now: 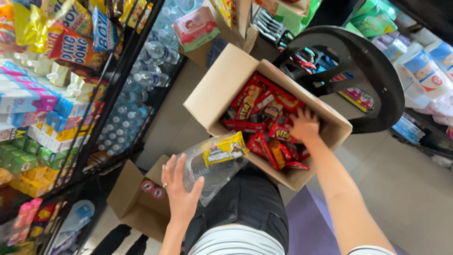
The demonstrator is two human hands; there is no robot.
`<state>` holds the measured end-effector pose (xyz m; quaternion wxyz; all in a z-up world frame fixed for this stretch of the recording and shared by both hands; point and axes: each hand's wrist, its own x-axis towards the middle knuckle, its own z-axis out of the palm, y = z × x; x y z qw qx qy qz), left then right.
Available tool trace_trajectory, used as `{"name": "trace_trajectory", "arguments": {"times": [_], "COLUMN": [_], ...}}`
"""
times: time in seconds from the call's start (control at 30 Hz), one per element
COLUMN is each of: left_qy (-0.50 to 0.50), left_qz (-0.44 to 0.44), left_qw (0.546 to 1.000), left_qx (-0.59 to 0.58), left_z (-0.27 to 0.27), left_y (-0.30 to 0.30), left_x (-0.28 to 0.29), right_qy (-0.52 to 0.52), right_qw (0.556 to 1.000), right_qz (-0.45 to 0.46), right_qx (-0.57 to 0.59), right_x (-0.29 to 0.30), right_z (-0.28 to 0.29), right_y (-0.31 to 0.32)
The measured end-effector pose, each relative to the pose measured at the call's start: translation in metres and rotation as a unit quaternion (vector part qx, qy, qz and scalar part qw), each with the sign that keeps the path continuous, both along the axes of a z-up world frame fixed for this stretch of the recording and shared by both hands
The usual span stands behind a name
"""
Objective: The person removes stacks of packaged snacks from a cardboard box and places them onto a store shelf. They handle multiple snack packages, arranging them in a blue tray and on the shelf surface.
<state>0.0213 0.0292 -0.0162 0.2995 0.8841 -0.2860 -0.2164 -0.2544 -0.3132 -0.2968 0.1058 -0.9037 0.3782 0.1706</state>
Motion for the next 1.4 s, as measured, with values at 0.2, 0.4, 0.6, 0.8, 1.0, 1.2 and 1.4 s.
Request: {"name": "trace_trajectory", "arguments": {"times": [0.2, 0.4, 0.6, 0.8, 1.0, 1.2, 1.4], "left_qy": [0.005, 0.005, 0.001, -0.001, -0.002, 0.009, 0.007], "left_qz": [0.001, 0.008, 0.013, 0.014, 0.017, 0.026, 0.027], "left_qw": [1.000, 1.000, 1.000, 1.000, 1.000, 0.999, 0.999], "left_qx": [-0.009, -0.001, 0.005, 0.011, 0.013, 0.018, 0.021], "left_z": [0.000, 0.002, 0.002, 0.002, 0.002, 0.005, -0.002], "left_y": [-0.006, -0.005, -0.003, -0.004, -0.008, -0.003, -0.004], "left_x": [-0.001, -0.002, -0.005, -0.005, -0.004, -0.009, -0.003], "right_qy": [0.178, 0.144, -0.364, -0.244, -0.240, -0.212, 0.071], "right_qw": [0.979, 0.957, 0.609, 0.864, 0.886, 0.933, 0.966], "right_qz": [-0.045, -0.101, -0.631, -0.305, -0.210, -0.276, -0.191], "right_qx": [0.087, 0.230, 0.314, 0.319, 0.336, 0.091, 0.158], "right_x": [-0.080, -0.119, 0.001, 0.103, 0.068, -0.002, 0.025], "right_z": [0.002, -0.097, -0.112, -0.110, -0.112, -0.125, -0.068], "right_y": [0.019, -0.007, -0.030, 0.043, 0.052, -0.028, -0.046]}}
